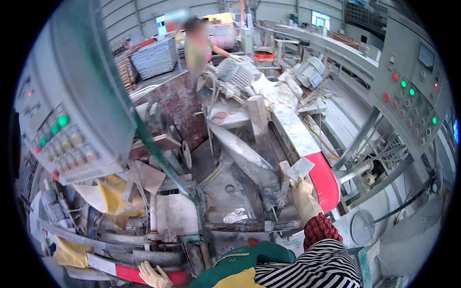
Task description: The person operates a machine in a factory setting, repeatedly feeding white sheets into a conveyor and pressing buttons on a control panel. The person also handles the sheets as they move through the machine.
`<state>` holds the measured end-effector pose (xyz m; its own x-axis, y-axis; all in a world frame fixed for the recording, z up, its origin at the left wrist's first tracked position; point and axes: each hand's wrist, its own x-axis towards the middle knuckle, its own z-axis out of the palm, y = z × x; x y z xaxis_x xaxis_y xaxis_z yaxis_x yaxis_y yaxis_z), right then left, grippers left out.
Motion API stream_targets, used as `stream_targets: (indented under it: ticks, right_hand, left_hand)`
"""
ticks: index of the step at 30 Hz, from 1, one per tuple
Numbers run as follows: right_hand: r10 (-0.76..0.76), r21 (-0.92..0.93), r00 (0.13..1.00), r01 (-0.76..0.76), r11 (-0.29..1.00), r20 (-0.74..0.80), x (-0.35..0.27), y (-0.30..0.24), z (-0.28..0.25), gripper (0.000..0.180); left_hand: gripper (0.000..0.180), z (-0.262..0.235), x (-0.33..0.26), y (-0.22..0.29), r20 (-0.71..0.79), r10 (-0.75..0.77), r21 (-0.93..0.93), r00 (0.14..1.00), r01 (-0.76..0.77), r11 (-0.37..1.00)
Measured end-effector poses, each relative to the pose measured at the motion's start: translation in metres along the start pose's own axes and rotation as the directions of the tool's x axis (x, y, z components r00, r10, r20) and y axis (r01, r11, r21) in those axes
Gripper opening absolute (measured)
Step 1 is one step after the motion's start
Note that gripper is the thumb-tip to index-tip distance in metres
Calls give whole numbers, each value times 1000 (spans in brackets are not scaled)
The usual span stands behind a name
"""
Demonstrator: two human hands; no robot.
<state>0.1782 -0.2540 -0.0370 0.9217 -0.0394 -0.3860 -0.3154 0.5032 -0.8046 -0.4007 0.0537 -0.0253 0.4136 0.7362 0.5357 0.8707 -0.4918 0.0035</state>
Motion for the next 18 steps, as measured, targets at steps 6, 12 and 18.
stream_targets:
  ticks: [6,12,18]
  right_hand:
    - [-88,-107,993,79,991,-84,71,-28,-25,52]
    - [-144,-45,982,139,989,-123,119,-26,-22,67]
    - [-213,-42,961,209,977,-175,166,-3,-35,62]
  left_hand:
    - [51,17,-8,15,52,-51,123,997,45,991]
    - [56,16,-8,21,120,-95,213,988,68,975]
    - [64,28,-4,29,180,-160,324,971,95,941]
